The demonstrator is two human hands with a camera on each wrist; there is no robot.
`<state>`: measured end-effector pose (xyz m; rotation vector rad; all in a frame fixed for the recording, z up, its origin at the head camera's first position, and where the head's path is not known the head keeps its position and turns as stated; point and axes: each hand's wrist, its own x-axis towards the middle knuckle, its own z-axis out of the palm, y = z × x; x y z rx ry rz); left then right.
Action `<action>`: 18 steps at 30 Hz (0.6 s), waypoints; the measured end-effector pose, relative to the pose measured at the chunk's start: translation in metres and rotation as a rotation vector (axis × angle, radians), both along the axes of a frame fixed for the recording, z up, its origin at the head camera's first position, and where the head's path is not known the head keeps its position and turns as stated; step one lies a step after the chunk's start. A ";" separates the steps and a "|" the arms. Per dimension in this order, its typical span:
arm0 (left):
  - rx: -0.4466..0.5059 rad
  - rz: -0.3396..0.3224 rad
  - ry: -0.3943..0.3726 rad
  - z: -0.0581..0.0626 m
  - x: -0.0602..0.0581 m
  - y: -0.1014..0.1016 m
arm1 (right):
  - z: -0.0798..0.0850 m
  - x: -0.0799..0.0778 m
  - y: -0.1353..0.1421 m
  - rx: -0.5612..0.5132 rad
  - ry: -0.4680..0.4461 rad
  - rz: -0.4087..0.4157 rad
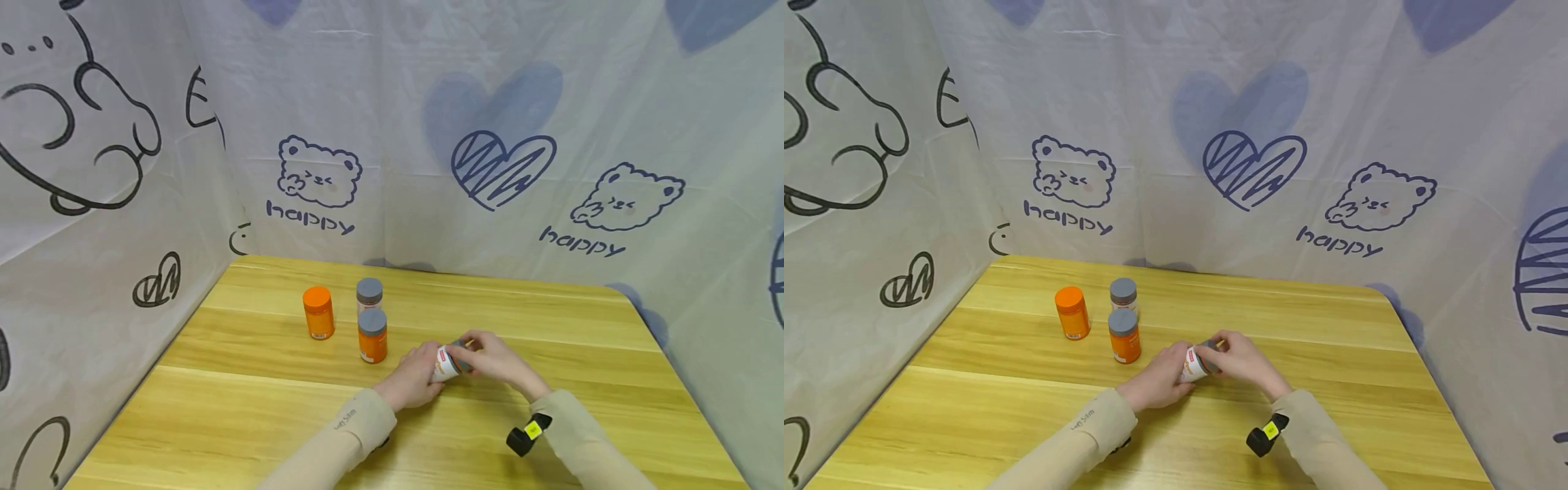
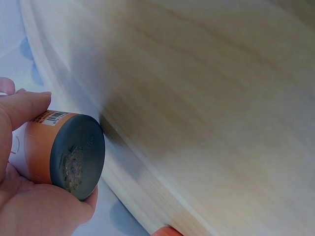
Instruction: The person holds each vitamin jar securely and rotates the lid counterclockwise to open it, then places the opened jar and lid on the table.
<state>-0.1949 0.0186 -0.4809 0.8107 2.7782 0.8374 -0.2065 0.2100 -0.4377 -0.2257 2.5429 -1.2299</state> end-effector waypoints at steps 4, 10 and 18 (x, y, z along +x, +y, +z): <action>0.005 0.002 -0.005 0.000 0.000 0.000 | 0.002 0.001 0.000 -0.007 -0.014 0.019; 0.003 0.007 -0.005 0.000 -0.001 0.000 | 0.006 0.001 0.001 -0.029 -0.012 0.066; 0.005 0.005 -0.001 -0.001 0.000 0.000 | 0.002 -0.005 0.010 -0.025 0.078 0.208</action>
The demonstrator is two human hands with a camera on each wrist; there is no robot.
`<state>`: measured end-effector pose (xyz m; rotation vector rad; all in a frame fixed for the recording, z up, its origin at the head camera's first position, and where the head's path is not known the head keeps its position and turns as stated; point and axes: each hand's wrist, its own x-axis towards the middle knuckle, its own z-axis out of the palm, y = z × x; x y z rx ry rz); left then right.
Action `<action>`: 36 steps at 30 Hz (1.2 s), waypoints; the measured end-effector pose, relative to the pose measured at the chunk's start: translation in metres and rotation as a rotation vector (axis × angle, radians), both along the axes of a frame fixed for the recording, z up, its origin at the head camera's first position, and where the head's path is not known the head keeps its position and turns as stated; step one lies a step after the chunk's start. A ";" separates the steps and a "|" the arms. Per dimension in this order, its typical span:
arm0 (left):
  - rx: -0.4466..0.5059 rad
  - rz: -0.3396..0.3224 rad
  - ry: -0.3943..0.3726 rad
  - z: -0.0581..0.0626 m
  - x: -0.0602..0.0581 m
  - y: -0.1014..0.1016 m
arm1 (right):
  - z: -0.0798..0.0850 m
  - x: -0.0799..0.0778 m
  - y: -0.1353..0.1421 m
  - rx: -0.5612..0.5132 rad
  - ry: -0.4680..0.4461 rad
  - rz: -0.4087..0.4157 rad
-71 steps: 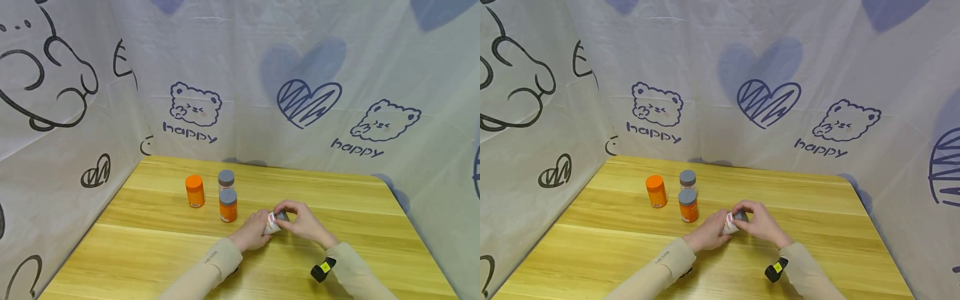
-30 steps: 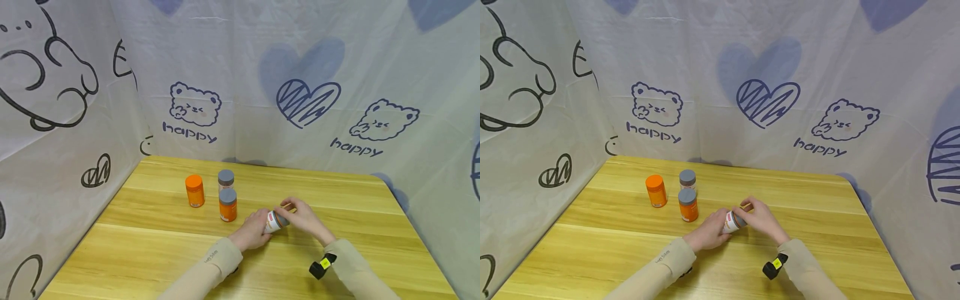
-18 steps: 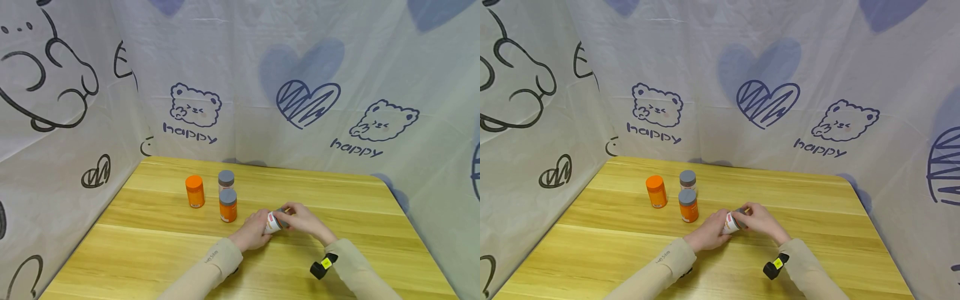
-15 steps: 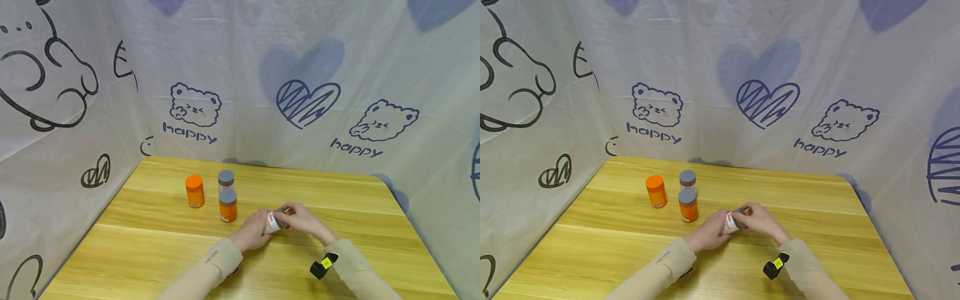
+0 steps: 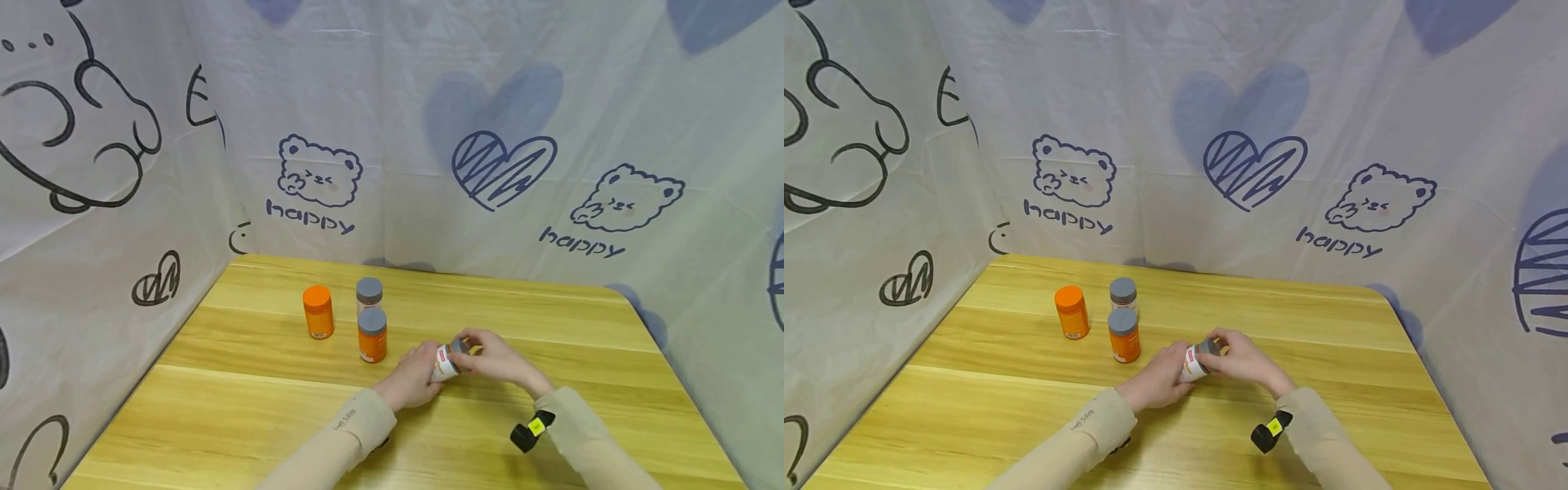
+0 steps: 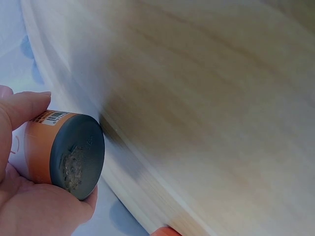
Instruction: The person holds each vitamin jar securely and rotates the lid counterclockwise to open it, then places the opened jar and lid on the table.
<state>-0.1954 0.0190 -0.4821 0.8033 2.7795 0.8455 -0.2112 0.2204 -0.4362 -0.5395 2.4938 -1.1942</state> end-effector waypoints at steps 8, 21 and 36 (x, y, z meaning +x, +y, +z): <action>-0.013 0.010 -0.019 0.002 0.001 0.000 | -0.005 -0.005 0.007 0.004 0.162 0.130; -0.002 0.008 -0.011 0.000 0.000 -0.001 | -0.008 -0.008 0.010 -0.039 0.171 0.198; 0.016 0.011 -0.020 0.001 0.001 -0.001 | -0.006 -0.006 0.010 -0.019 0.239 0.226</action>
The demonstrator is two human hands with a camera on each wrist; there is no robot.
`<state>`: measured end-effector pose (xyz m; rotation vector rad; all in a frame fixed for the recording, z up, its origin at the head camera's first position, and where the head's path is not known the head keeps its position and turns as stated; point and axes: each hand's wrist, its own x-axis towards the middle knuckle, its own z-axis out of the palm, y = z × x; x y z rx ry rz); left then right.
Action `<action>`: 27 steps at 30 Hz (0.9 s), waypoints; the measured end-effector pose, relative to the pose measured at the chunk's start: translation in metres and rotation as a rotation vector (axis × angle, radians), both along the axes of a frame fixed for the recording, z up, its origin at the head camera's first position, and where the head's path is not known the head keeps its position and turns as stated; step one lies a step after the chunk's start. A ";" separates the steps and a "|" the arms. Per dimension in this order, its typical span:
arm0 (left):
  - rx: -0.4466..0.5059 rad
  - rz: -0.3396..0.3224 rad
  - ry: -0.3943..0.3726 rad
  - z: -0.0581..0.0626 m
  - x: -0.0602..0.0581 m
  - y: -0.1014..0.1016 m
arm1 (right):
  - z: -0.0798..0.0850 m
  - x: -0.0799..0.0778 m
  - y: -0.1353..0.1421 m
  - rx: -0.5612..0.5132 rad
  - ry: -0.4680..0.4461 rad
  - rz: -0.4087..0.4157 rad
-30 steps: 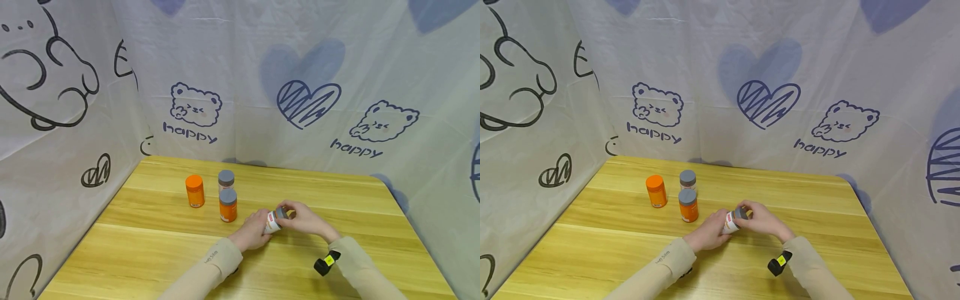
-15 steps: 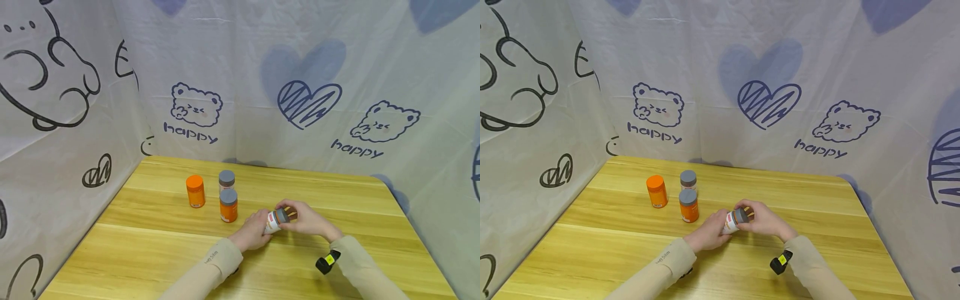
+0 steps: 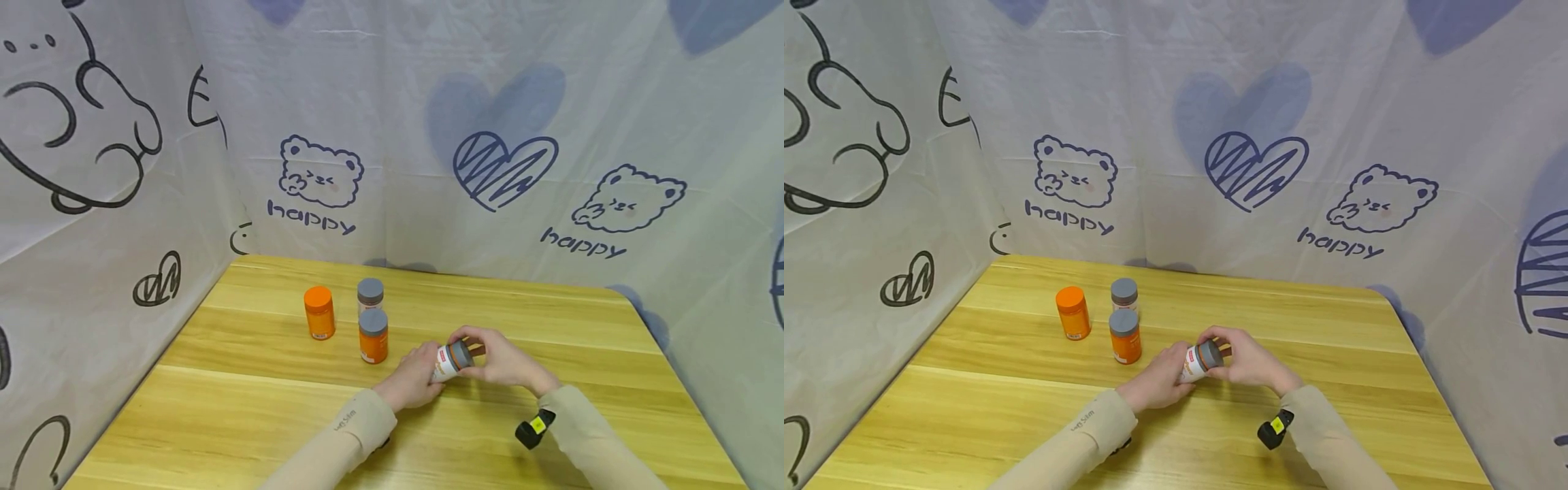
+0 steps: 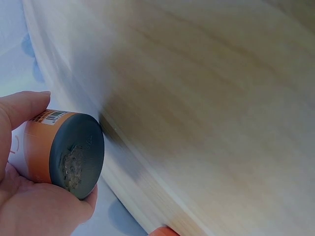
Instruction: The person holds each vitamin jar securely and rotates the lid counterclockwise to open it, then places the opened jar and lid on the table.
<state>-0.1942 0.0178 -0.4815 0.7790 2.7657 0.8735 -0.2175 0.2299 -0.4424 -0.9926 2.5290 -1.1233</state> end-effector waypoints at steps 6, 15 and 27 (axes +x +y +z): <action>0.003 0.002 -0.001 0.001 0.000 0.000 | -0.002 -0.001 0.001 0.002 -0.002 -0.002; -0.006 -0.003 0.011 0.000 -0.001 0.000 | -0.004 0.000 0.001 -0.010 -0.026 -0.009; -0.006 -0.003 0.005 0.000 0.000 0.000 | -0.002 0.001 -0.005 -0.114 -0.050 -0.200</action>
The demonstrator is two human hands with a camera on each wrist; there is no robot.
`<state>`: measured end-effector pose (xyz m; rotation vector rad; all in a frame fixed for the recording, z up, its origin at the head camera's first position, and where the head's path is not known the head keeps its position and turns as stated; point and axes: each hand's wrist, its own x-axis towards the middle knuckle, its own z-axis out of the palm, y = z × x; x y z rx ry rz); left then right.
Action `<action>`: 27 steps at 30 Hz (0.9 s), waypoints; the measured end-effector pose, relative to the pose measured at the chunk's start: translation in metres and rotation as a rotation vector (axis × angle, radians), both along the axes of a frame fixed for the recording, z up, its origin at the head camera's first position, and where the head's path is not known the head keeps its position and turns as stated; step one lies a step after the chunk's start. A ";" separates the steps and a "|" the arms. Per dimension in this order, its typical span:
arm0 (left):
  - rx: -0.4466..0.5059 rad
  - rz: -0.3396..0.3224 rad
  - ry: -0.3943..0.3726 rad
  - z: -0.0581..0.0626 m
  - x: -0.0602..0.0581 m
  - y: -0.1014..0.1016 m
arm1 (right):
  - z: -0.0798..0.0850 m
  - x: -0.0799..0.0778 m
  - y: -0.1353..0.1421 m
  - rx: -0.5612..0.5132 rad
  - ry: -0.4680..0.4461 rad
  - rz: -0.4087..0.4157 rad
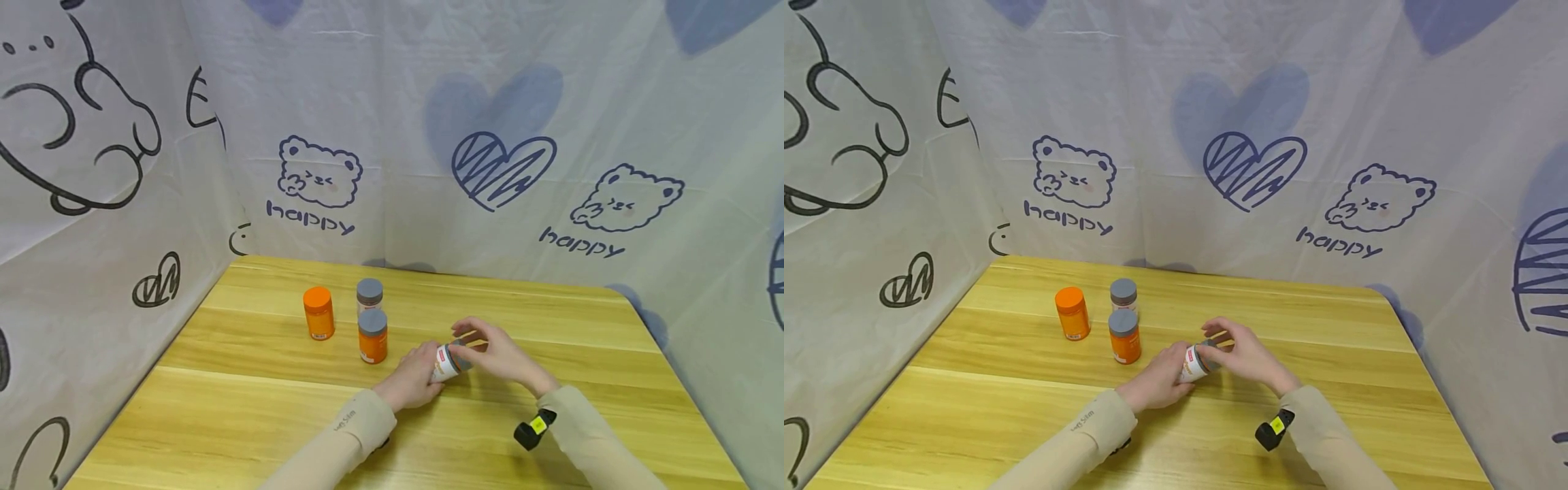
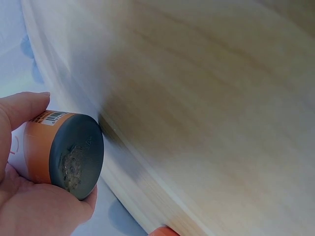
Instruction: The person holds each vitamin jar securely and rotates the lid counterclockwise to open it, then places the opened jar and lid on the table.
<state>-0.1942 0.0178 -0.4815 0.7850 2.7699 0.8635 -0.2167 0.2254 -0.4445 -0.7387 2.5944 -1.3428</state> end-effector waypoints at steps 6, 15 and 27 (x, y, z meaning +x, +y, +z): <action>-0.002 0.002 0.023 0.000 0.000 0.000 | 0.005 0.002 -0.004 0.019 0.013 -0.164; 0.005 0.011 0.026 -0.002 0.001 0.001 | 0.013 0.005 -0.006 -0.027 -0.213 -0.293; 0.005 0.011 0.010 -0.003 -0.001 0.001 | 0.013 0.008 -0.012 0.097 -0.320 -0.263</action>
